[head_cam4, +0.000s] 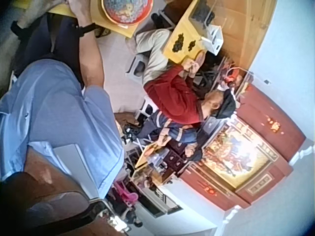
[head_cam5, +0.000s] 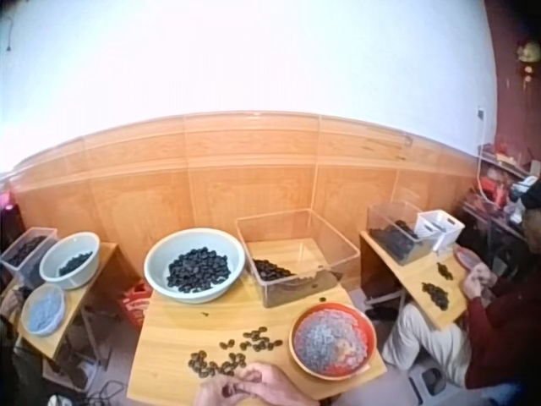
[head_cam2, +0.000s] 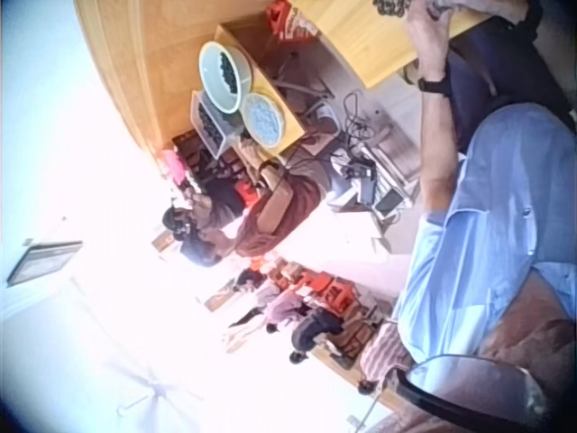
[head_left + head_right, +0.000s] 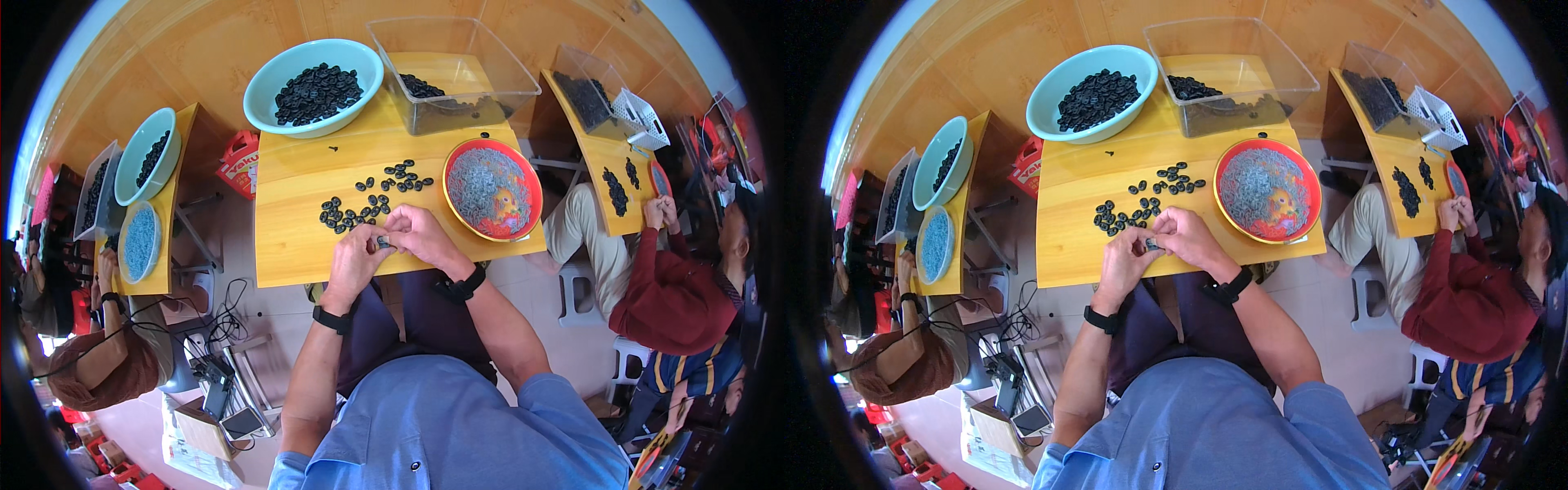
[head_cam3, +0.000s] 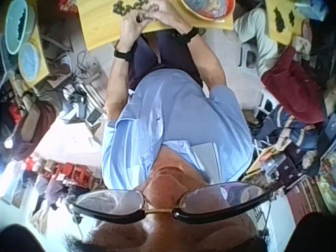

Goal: Sorting small black plastic industrial parts or buttons into a container at a workbench.

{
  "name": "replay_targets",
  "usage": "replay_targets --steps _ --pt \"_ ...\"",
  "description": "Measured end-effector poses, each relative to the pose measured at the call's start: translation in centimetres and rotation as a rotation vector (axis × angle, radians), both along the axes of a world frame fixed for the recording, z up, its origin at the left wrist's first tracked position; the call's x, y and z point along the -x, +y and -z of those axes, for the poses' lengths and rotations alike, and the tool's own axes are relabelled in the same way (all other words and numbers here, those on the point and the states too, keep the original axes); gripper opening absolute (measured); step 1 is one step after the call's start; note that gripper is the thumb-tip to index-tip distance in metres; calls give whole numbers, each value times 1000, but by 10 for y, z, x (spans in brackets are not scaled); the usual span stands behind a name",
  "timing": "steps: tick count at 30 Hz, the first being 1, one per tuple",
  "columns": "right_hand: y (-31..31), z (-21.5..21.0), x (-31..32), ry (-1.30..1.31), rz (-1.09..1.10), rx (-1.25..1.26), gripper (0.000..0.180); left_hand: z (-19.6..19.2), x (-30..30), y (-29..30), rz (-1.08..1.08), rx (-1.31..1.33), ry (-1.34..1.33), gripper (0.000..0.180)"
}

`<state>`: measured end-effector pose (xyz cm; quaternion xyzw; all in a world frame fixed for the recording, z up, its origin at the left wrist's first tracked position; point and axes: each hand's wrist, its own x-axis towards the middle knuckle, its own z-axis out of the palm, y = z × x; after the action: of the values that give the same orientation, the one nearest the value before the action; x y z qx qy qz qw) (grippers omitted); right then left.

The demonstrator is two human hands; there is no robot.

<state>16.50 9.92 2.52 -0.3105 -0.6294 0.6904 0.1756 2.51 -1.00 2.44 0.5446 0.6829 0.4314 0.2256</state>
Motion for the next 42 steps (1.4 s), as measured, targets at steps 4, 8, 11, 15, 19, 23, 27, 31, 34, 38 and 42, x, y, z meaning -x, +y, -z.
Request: replay_targets --steps 4,8,11,15,19,23,27,31,34,38,42 --pt "4 1 1 -7 -3 -7 16 4 2 3 -10 19 42 29" --pt "7 -3 4 -21 -8 -48 16 3 4 4 -34 -6 39 27" --pt "3 -8 5 -56 -17 -66 11 6 5 -1 -30 -40 48 24" --pt "-5 6 0 -16 -8 -75 12 11 1 -10 14 -82 56 14" --pt "-12 -2 -4 -28 3 -70 11 0 -3 -14 10 -23 39 21" --pt "6 -3 -11 -80 -20 31 7 7 2 -7 61 -61 -19 27" --pt "48 -49 0 -193 -240 -156 11 13 9 -1 20 -141 -122 27" --pt "49 -131 48 440 339 -173 14 11 10 -1 -24 -151 -89 14" --pt "78 -119 48 182 266 -484 15 5 6 0 -13 -153 -76 9" --pt "84 -64 47 -341 96 -891 17 6 4 -3 -3 -148 -89 8" --pt "74 -28 50 -529 106 -957 15 11 6 -4 -1 -192 -37 11"
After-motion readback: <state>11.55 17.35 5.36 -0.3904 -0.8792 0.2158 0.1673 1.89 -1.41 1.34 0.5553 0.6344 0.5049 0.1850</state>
